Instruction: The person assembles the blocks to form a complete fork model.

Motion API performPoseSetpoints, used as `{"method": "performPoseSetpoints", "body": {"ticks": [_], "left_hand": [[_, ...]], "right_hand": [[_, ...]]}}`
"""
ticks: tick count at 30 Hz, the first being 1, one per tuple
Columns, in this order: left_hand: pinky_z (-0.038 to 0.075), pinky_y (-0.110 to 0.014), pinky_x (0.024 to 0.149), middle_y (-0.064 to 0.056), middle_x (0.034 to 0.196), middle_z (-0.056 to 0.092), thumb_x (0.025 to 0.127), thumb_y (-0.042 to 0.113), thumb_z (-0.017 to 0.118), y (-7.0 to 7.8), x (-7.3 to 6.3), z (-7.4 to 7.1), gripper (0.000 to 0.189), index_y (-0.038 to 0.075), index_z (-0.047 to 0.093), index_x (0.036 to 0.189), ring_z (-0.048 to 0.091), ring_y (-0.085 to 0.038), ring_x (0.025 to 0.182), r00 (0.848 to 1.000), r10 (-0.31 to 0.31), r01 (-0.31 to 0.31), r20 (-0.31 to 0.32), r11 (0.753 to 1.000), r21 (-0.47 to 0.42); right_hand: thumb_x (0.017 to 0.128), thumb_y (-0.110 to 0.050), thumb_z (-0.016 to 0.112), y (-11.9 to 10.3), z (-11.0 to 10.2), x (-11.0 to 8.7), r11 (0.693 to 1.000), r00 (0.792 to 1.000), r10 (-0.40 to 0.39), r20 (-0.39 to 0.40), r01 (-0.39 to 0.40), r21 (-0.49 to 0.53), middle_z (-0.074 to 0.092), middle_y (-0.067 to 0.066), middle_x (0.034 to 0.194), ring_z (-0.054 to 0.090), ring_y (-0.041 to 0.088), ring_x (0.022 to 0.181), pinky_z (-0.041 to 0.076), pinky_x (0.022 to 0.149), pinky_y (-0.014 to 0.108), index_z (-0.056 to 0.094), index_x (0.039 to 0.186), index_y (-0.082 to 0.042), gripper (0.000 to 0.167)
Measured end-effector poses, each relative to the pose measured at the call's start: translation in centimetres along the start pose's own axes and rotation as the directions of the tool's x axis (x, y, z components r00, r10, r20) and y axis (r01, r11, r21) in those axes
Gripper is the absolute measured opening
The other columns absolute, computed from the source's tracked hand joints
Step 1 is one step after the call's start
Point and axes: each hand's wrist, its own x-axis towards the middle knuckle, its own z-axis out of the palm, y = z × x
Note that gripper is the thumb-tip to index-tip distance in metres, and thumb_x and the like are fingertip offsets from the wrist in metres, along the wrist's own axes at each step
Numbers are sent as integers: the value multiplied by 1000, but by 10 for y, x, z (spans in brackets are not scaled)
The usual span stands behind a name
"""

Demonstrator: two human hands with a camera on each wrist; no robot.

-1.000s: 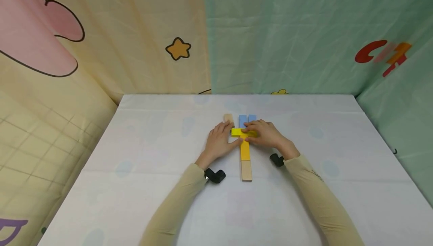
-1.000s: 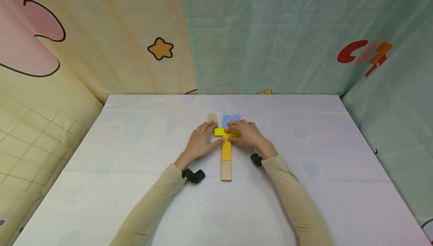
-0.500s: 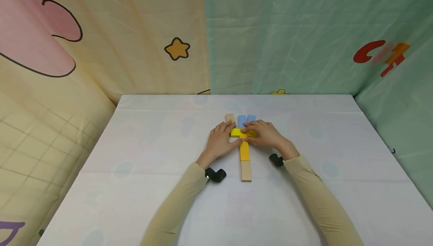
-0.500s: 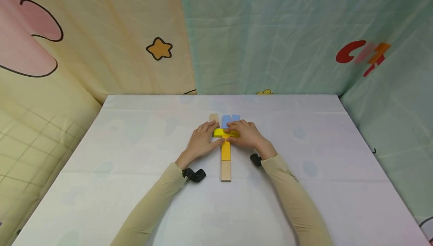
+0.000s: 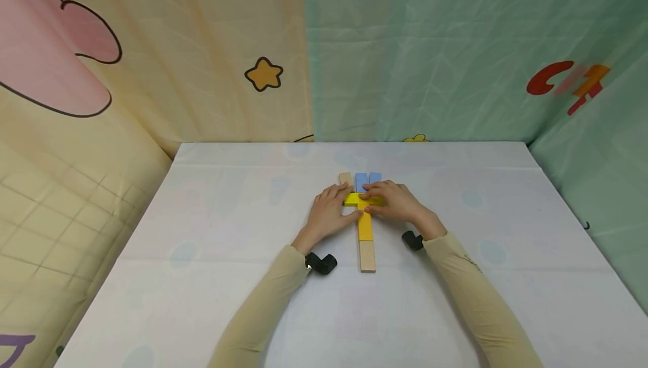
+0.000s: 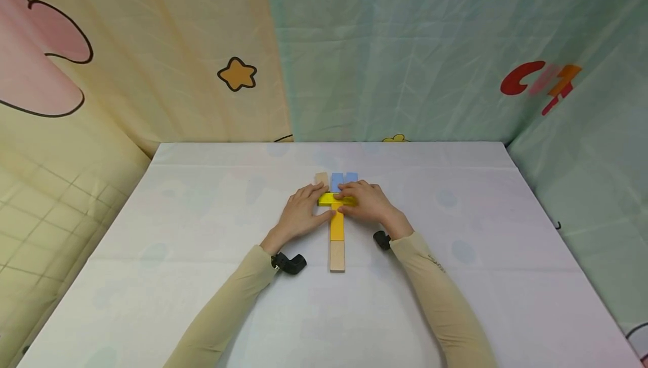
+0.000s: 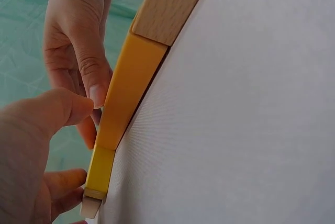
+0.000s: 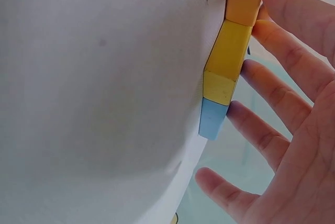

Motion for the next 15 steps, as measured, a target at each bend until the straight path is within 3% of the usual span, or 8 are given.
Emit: {"method": "performPoseSetpoints", "body": {"ticks": [15], "left_hand": [[25, -46, 106, -6, 147, 38, 90, 51, 56, -4, 1, 4, 67, 12, 44, 143, 29, -29, 135, 999, 24, -24, -39, 1000, 11]], "right_hand": [[90, -31, 66, 1, 2, -1, 1000, 1000, -1, -7, 1, 0, 48, 6, 140, 41, 30, 125, 29, 95, 59, 65, 124, -14, 38]]}}
